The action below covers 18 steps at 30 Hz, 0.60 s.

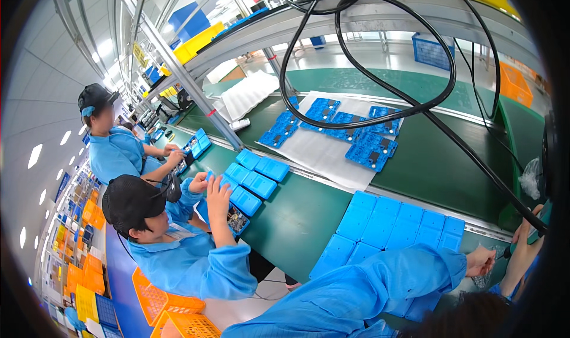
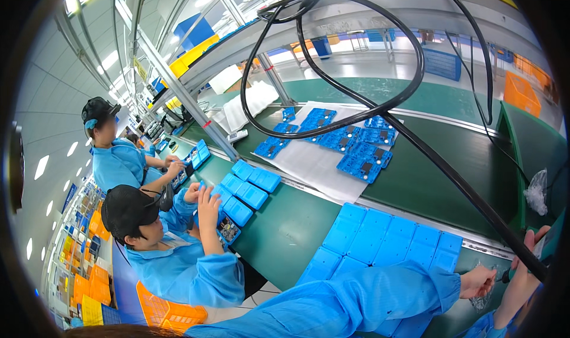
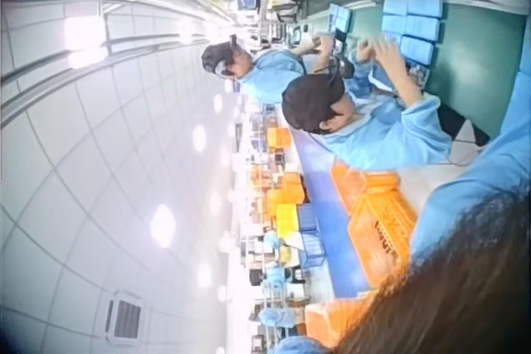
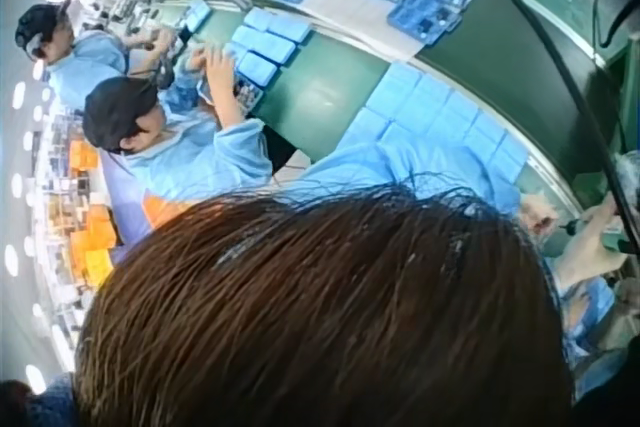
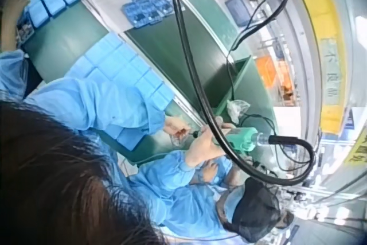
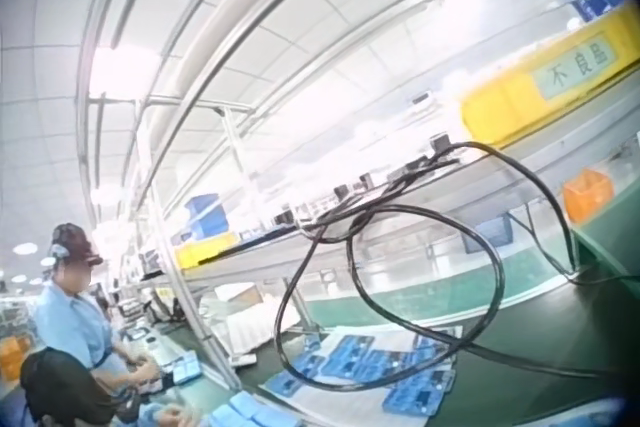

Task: Using an electric screwdriver to fasten screws into blue plastic electronic housings on an assembly line.

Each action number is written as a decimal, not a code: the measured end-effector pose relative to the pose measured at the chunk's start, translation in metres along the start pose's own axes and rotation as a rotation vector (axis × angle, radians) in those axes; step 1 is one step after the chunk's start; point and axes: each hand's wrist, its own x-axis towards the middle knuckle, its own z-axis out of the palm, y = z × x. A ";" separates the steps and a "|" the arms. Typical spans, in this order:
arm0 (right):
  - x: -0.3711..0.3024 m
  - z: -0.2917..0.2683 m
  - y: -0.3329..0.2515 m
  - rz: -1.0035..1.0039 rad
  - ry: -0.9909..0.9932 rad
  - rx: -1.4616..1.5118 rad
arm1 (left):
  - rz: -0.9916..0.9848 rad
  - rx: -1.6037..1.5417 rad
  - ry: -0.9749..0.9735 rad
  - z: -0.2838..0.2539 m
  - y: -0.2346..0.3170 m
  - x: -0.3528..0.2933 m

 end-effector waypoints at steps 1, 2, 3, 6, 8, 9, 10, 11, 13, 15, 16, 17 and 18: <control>-0.001 0.001 -0.002 0.028 0.028 0.008 | 0.004 0.006 -0.005 0.000 -0.001 0.001; -0.002 0.001 -0.003 0.056 0.055 0.016 | -0.058 -0.028 0.003 0.002 -0.003 0.003; -0.001 -0.005 -0.002 0.042 0.020 -0.022 | -0.119 -0.060 0.009 0.005 -0.005 0.005; -0.001 0.002 -0.015 0.042 0.091 -0.002 | -0.074 -0.097 0.120 0.009 -0.011 0.008; -0.001 -0.002 -0.005 0.033 0.091 0.006 | -0.043 -0.076 0.097 0.013 -0.008 0.004; 0.000 -0.003 -0.002 0.039 0.059 0.014 | -0.079 -0.050 0.060 0.011 -0.006 0.004; 0.000 -0.004 0.001 0.045 0.027 0.022 | -0.114 -0.025 0.025 0.010 -0.003 0.003; 0.000 -0.004 0.005 0.041 0.020 0.032 | -0.102 -0.026 0.030 0.006 0.000 0.000; -0.002 -0.010 0.012 0.123 -0.004 0.060 | -0.161 0.037 -0.002 0.010 0.005 -0.012; -0.001 -0.014 0.016 0.116 -0.021 0.069 | -0.107 0.080 0.023 0.013 0.014 -0.031; -0.002 -0.017 0.018 0.106 -0.041 0.077 | -0.050 0.122 0.044 0.016 0.019 -0.042; -0.003 -0.019 0.020 0.112 -0.041 0.070 | -0.057 0.117 0.043 0.020 0.023 -0.057; -0.004 -0.018 0.021 0.132 -0.031 0.105 | 0.021 0.185 0.012 0.024 0.031 -0.076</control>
